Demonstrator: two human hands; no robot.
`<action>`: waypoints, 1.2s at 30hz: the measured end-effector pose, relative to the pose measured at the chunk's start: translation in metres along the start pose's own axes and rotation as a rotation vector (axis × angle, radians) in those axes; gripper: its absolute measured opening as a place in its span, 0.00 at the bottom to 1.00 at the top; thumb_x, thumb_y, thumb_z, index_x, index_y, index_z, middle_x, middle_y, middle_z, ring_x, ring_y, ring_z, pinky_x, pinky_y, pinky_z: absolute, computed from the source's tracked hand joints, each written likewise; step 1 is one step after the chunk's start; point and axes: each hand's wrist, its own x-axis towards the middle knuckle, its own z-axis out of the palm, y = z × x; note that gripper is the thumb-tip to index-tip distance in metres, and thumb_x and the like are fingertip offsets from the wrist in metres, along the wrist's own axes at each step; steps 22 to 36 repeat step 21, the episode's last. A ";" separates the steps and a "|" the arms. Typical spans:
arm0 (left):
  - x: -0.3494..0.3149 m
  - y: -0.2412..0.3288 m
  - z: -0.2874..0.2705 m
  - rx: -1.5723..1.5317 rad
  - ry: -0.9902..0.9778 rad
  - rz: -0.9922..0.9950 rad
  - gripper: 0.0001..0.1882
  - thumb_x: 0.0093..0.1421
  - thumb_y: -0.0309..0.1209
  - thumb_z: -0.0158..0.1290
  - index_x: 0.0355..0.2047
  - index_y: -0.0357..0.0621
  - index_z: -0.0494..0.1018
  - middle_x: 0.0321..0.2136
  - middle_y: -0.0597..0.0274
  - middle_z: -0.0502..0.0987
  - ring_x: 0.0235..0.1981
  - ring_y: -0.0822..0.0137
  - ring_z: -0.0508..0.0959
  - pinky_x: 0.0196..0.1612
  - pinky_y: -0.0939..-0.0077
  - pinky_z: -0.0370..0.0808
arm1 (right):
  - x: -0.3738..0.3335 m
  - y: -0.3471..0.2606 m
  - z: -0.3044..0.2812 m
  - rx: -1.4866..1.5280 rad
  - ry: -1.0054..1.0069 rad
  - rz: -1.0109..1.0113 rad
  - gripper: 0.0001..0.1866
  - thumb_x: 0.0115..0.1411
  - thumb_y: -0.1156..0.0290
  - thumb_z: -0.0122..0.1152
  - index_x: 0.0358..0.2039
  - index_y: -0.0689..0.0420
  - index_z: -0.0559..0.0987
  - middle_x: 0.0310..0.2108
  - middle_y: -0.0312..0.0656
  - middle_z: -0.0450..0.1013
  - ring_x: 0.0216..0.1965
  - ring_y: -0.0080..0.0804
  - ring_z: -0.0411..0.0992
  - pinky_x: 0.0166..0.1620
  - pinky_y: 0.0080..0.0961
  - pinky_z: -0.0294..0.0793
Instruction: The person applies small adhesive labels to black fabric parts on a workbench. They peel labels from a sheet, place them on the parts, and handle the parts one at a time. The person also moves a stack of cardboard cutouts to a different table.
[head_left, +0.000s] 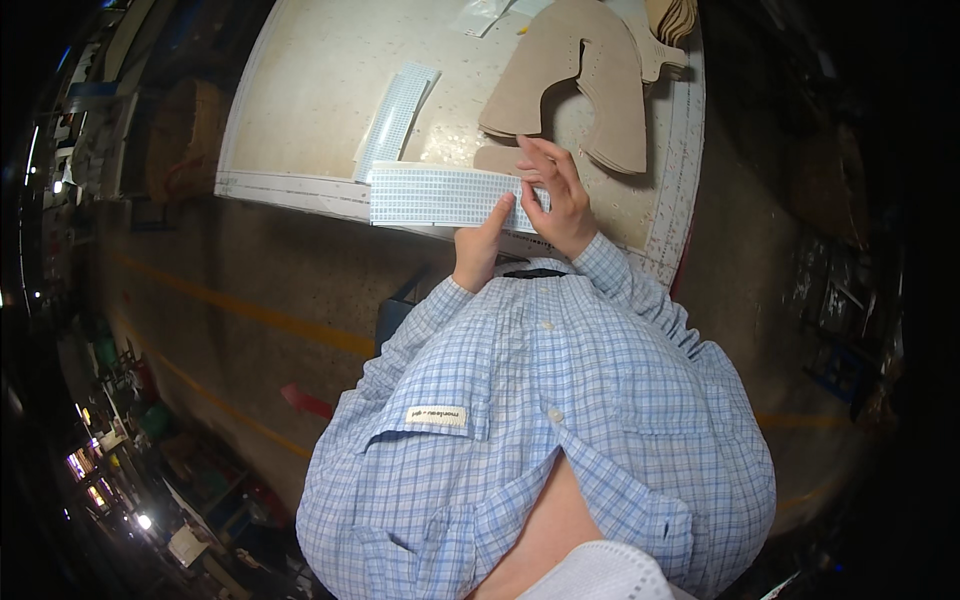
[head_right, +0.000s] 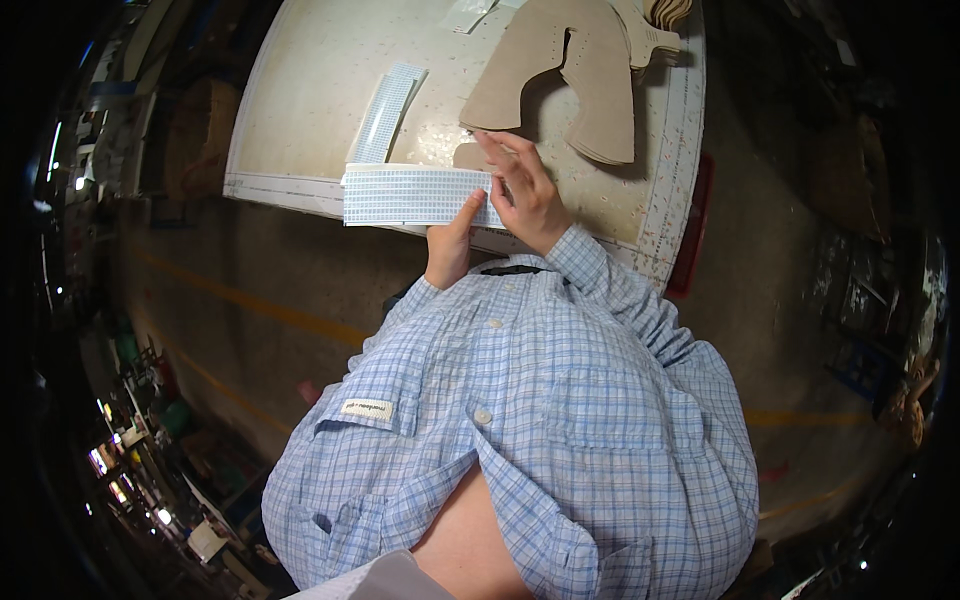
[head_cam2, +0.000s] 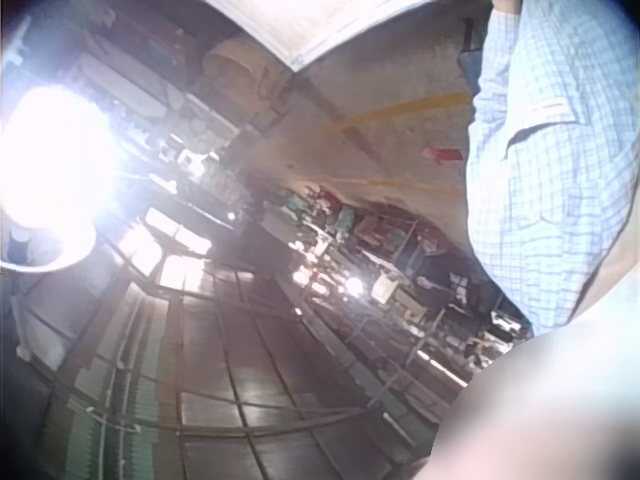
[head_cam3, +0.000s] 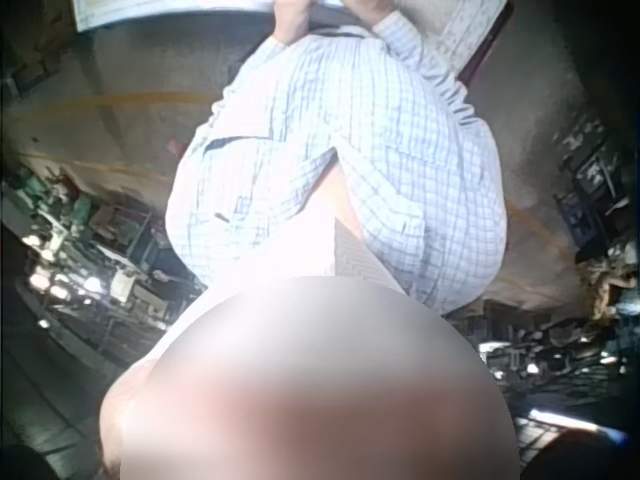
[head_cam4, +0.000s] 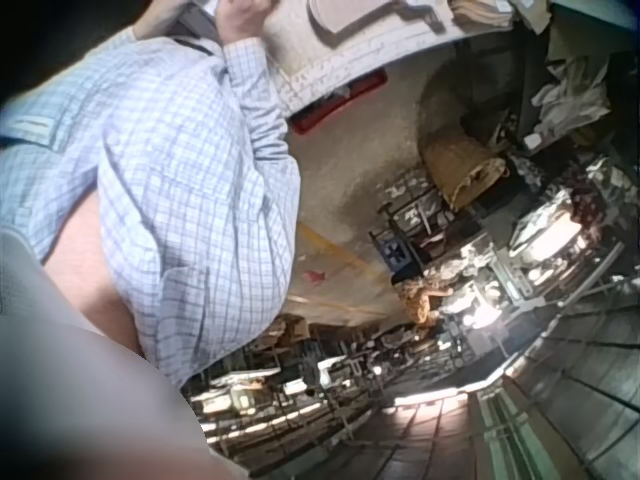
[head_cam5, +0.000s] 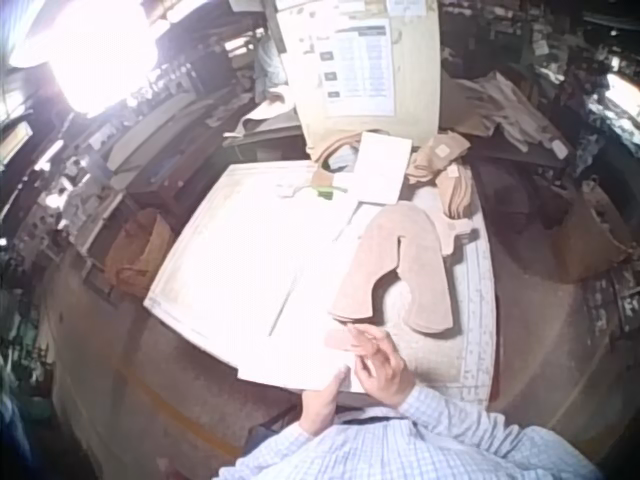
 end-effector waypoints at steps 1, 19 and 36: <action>0.001 0.000 0.000 0.001 0.003 -0.001 0.17 0.60 0.31 0.59 0.47 0.36 0.73 0.43 0.62 0.76 0.42 0.72 0.75 0.46 0.79 0.71 | 0.000 -0.001 0.002 0.088 0.028 0.094 0.40 0.47 0.88 0.59 0.62 0.53 0.63 0.54 0.45 0.62 0.39 0.32 0.75 0.41 0.26 0.80; 0.097 0.045 -0.064 1.066 -0.037 0.728 0.28 0.53 0.32 0.62 0.53 0.42 0.68 0.43 0.46 0.76 0.43 0.56 0.78 0.47 0.67 0.74 | 0.001 0.044 -0.046 -0.307 -0.233 0.386 0.05 0.56 0.70 0.63 0.33 0.55 0.82 0.45 0.33 0.75 0.43 0.29 0.72 0.45 0.32 0.72; 0.091 0.049 -0.052 0.926 -0.213 0.585 0.28 0.52 0.34 0.62 0.54 0.44 0.68 0.46 0.46 0.75 0.45 0.56 0.77 0.48 0.65 0.74 | 0.000 0.045 -0.038 -0.394 -0.274 0.254 0.10 0.55 0.65 0.67 0.34 0.56 0.81 0.47 0.35 0.74 0.50 0.30 0.69 0.47 0.30 0.71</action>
